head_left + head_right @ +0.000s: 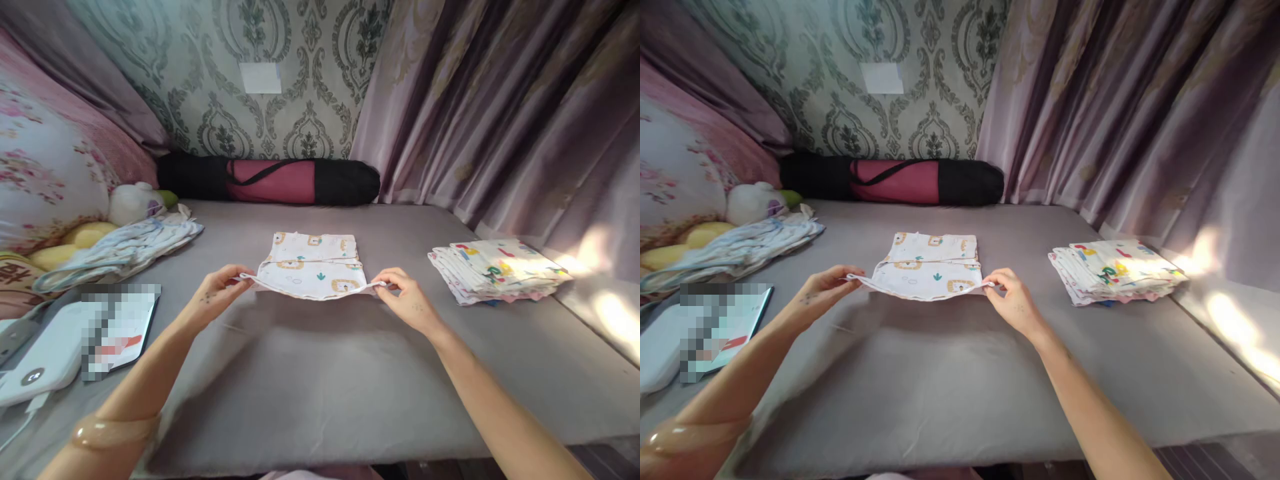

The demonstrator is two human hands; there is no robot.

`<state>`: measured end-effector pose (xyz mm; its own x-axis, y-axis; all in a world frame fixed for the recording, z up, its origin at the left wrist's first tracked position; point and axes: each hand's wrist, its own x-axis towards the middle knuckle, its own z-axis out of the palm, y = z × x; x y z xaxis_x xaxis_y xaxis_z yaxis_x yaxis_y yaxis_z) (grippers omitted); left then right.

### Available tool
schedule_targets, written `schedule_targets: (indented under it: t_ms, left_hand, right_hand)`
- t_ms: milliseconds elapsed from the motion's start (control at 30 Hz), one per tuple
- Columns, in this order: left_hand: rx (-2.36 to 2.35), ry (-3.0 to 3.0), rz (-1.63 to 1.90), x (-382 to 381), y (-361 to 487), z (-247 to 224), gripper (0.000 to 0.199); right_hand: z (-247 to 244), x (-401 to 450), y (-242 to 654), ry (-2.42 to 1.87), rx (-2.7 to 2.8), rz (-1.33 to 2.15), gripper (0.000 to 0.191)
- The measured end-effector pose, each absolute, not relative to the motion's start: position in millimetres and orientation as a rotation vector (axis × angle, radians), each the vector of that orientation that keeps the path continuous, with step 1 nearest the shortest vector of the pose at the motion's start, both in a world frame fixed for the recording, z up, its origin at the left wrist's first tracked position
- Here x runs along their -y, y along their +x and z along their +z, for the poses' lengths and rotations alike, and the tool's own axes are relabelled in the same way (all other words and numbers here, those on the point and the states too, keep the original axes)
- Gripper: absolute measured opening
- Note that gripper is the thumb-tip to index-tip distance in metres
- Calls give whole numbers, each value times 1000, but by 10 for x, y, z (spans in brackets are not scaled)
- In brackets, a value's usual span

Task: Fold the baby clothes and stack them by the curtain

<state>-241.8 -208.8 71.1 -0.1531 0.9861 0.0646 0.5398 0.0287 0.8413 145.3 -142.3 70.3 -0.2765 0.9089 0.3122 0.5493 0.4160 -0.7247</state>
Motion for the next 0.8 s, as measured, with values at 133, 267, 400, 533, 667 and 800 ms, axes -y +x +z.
schedule_targets:
  t_ms: [133,267,400,533,667,800]
  left_hand:
    - [-1659,1322,1186,1724,-2382,708,42]
    - [-1666,1275,1300,1347,-2329,614,38]
    - [-1800,1316,1290,1019,-2284,475,31]
    - [-2043,1441,1203,790,-2250,378,28]
    - [-2163,1540,1137,675,-2228,336,30]
    - [-2187,1685,1029,610,-2228,279,33]
  right_hand:
    - [700,1084,1304,-1310,1691,843,26]
    - [569,715,1131,-1361,1547,862,30]
    - [399,374,964,-1416,1578,705,27]
    - [352,201,830,-1564,1681,466,29]
    - [377,157,769,-1704,1771,354,34]
    - [385,115,750,-1824,1865,304,37]
